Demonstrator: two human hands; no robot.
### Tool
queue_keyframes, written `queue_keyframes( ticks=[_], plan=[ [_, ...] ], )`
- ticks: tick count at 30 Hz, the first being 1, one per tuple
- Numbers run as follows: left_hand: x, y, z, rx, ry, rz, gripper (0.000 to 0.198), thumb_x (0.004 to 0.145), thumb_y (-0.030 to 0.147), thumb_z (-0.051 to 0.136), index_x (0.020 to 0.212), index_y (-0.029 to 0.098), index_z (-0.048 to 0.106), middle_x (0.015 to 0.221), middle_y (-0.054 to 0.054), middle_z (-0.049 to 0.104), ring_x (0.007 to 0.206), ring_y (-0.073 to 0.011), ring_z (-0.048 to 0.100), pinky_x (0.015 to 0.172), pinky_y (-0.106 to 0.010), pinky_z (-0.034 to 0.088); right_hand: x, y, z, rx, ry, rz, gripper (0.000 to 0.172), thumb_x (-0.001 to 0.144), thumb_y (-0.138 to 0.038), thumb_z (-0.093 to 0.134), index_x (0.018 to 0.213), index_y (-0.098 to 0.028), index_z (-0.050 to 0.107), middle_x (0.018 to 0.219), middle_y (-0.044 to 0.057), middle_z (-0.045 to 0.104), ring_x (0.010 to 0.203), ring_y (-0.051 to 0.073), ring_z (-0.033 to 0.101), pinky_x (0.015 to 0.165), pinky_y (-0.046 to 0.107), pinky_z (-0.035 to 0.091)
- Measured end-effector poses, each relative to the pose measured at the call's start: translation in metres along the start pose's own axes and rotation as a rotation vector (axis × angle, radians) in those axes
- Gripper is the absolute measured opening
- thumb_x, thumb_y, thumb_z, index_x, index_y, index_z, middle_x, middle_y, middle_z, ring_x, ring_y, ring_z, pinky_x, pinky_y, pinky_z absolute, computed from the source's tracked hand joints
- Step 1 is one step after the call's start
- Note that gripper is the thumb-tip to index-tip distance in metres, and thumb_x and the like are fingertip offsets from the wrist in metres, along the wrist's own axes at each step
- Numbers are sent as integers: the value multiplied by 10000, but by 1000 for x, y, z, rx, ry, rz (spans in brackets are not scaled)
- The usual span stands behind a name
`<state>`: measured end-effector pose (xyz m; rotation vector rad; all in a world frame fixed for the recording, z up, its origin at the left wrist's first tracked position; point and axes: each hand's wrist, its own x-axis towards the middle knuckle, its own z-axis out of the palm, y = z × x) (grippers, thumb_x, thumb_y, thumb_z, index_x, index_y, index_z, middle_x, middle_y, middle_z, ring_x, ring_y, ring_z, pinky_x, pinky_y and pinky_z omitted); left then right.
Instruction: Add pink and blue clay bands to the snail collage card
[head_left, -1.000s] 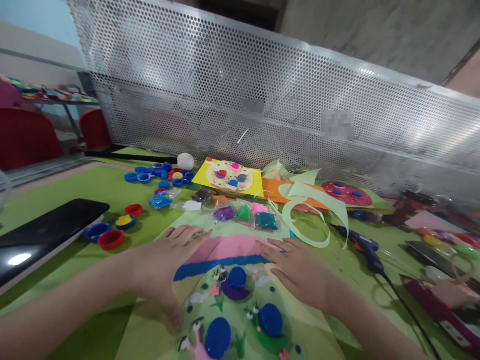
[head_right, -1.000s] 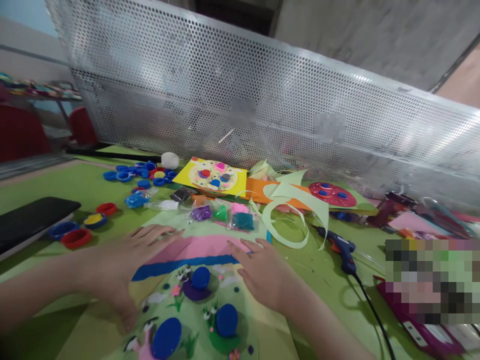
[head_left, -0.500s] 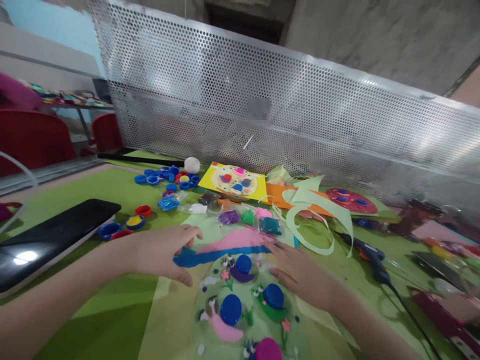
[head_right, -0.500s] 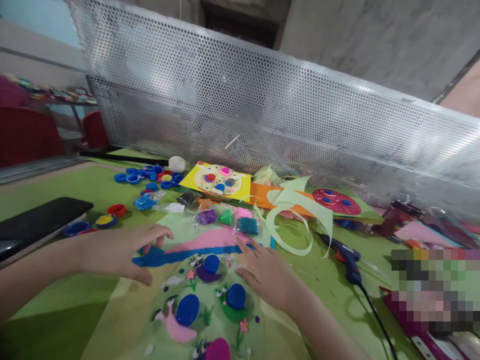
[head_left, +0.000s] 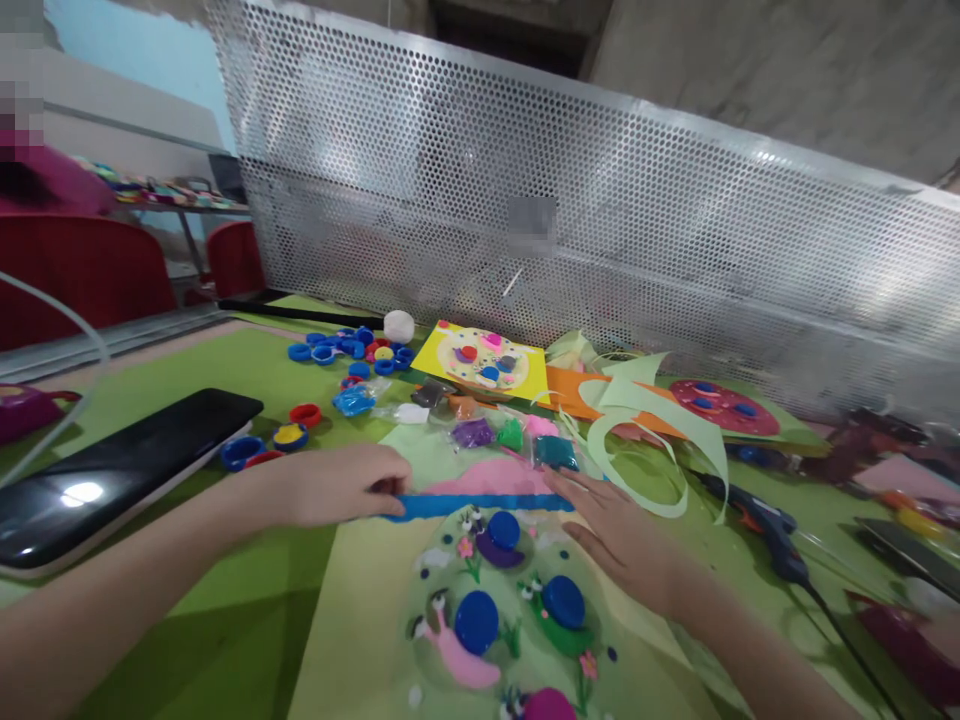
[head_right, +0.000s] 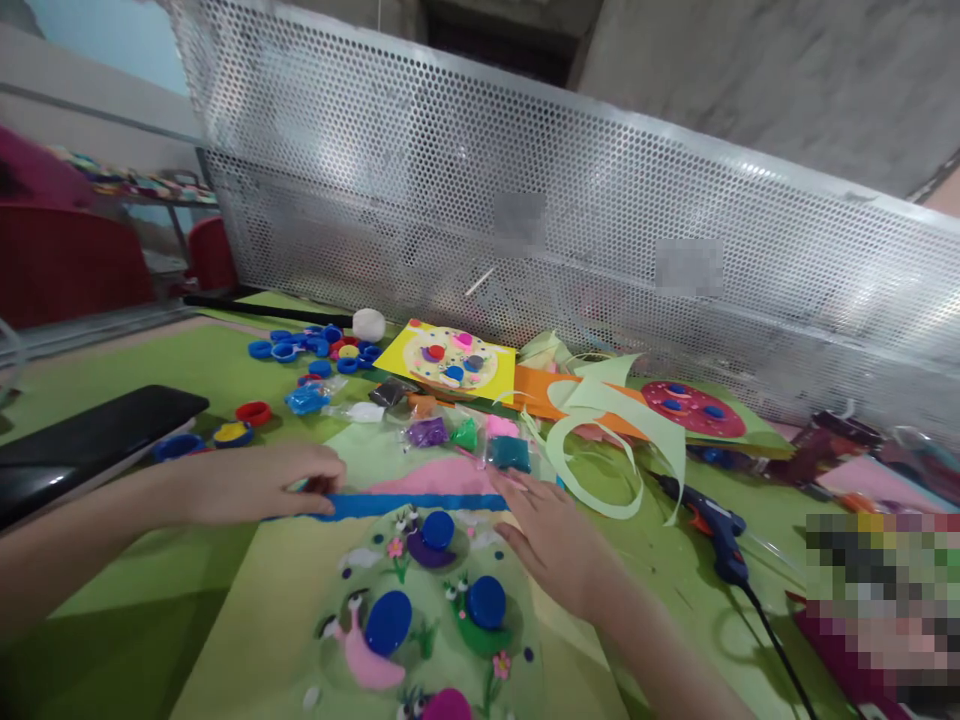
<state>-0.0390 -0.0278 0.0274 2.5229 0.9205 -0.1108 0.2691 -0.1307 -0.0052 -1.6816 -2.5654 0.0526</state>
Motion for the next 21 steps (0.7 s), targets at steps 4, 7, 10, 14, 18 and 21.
queue_keyframes(
  ticks=[4,7,10,14,18,21],
  plan=[
    [11,-6,6,32,134,-1,290,859,413,370,763,200,542,801,-34,600,728,-184,557,663,-292,429,2,-5,1,91,-9,-49,482,951,-384,277,1379,-173,342,1377,113,432,1259,241,387,1011,443,365],
    [16,-6,15,40,224,-8,354,883,451,323,925,184,552,940,-76,616,845,-216,569,757,-346,448,8,-12,2,150,-42,-64,485,953,-387,289,1397,-192,300,1418,81,377,1309,212,296,1041,406,324],
    [15,1,23,96,223,64,532,871,542,322,1226,167,454,1274,-137,498,1170,-277,439,977,-445,338,14,-17,3,164,-29,-68,493,948,-362,314,1404,-180,267,1407,83,391,1314,215,260,1057,422,275],
    [12,12,31,136,8,100,773,822,667,276,1425,212,114,1501,-121,176,1359,-304,164,1073,-543,130,21,-20,8,157,-7,-100,544,953,-356,295,1443,-198,120,1343,74,475,1287,230,285,1040,457,256],
    [16,15,42,253,45,64,777,840,654,201,1424,157,79,1494,-162,118,1371,-321,80,1061,-595,65,24,-20,13,134,-3,-116,576,950,-381,297,1450,-202,74,1279,74,538,1258,252,318,1014,469,262],
    [20,12,52,337,153,108,766,828,659,255,1407,160,210,1465,-180,228,1359,-340,138,1054,-613,58,25,-21,12,138,1,-109,570,953,-385,298,1450,-214,74,1261,63,554,1230,251,350,1008,460,256]
  ],
)
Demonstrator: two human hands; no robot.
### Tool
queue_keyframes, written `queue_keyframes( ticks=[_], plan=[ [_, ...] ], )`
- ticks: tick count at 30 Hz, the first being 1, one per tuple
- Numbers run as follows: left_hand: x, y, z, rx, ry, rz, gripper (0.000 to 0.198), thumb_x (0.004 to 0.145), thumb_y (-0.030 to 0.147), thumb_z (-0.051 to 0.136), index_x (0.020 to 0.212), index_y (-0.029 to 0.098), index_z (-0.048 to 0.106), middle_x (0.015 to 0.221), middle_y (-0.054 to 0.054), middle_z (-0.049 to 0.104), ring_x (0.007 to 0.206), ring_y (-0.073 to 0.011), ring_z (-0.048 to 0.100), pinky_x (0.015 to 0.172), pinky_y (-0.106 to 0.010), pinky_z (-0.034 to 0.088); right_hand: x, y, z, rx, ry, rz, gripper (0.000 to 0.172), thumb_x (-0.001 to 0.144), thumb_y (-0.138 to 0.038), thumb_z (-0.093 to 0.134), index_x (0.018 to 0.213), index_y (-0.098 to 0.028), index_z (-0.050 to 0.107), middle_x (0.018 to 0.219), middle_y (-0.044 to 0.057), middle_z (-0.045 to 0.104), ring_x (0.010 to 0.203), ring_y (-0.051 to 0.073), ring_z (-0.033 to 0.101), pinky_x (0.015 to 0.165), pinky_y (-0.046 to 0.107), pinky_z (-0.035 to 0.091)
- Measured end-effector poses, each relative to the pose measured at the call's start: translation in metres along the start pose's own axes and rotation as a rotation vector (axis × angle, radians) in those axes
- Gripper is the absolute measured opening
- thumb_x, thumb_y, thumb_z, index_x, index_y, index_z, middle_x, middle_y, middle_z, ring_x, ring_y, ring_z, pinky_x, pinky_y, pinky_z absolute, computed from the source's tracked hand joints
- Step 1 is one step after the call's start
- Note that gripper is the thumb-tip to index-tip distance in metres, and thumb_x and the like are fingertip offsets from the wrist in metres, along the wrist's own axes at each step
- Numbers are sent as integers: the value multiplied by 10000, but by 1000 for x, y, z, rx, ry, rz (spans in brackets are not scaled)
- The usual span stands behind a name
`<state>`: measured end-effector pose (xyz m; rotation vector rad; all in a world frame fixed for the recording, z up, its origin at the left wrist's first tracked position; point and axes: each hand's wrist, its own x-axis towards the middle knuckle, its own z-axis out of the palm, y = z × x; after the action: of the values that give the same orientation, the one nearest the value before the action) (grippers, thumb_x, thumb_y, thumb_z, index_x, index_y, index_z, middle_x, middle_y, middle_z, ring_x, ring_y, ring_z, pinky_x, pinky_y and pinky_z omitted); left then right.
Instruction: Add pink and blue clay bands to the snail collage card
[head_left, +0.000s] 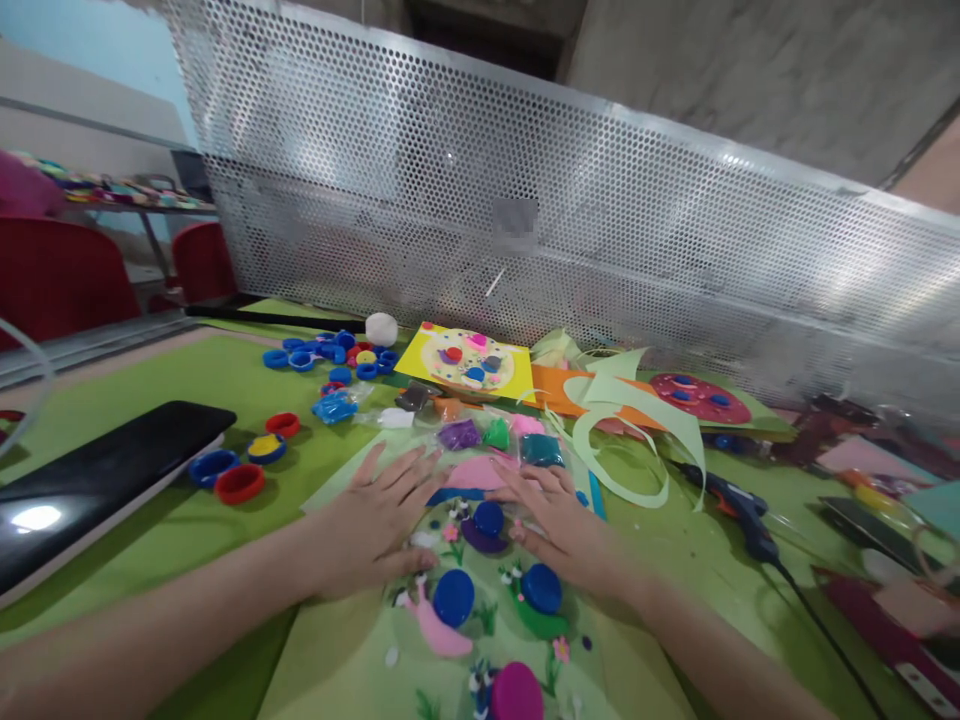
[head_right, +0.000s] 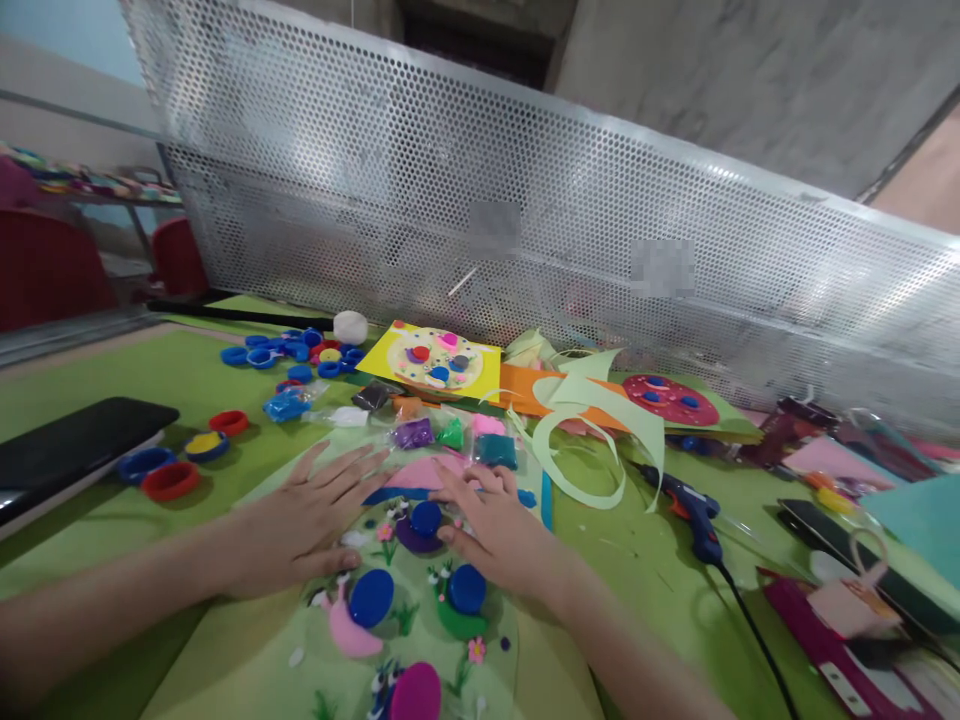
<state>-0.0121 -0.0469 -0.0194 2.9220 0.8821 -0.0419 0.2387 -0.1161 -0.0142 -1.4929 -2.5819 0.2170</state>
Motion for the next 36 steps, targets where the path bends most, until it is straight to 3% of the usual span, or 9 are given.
queue_keyframes(
  ticks=[6,14,25,31,36],
  plan=[
    [-1,-4,14,70,150,45,688,843,635,262,1378,205,308,1450,-137,302,1351,-328,186,1060,-609,-10,-1,-3,-7,13,-32,3,564,949,-352,342,1445,-235,102,1245,33,568,1192,268,364,1011,496,184],
    [-1,-5,19,108,157,30,672,858,621,234,1359,190,349,1453,-115,303,1364,-307,148,1053,-569,-106,-3,6,-8,-63,-23,-26,556,947,-369,324,1443,-212,130,1185,67,603,1149,270,401,980,501,214],
    [0,-8,30,200,323,37,626,853,618,267,1321,230,416,1398,-85,417,1337,-263,249,1078,-493,-88,-9,16,-15,-105,43,-52,543,948,-380,307,1432,-166,184,1083,88,655,1034,279,469,982,530,200],
    [3,-12,27,256,391,-14,635,870,590,262,1302,163,446,1364,-129,451,1296,-276,332,1087,-492,-39,-20,33,-12,-155,109,-29,595,948,-406,278,1453,-179,60,1229,112,568,1174,297,401,969,518,253],
    [2,-19,12,220,282,-13,687,845,638,254,1316,168,424,1402,-128,393,1310,-307,302,1084,-534,-27,-21,29,-12,-125,11,-6,509,942,-442,288,1380,-188,331,1262,124,543,1144,282,473,941,490,346]
  ],
)
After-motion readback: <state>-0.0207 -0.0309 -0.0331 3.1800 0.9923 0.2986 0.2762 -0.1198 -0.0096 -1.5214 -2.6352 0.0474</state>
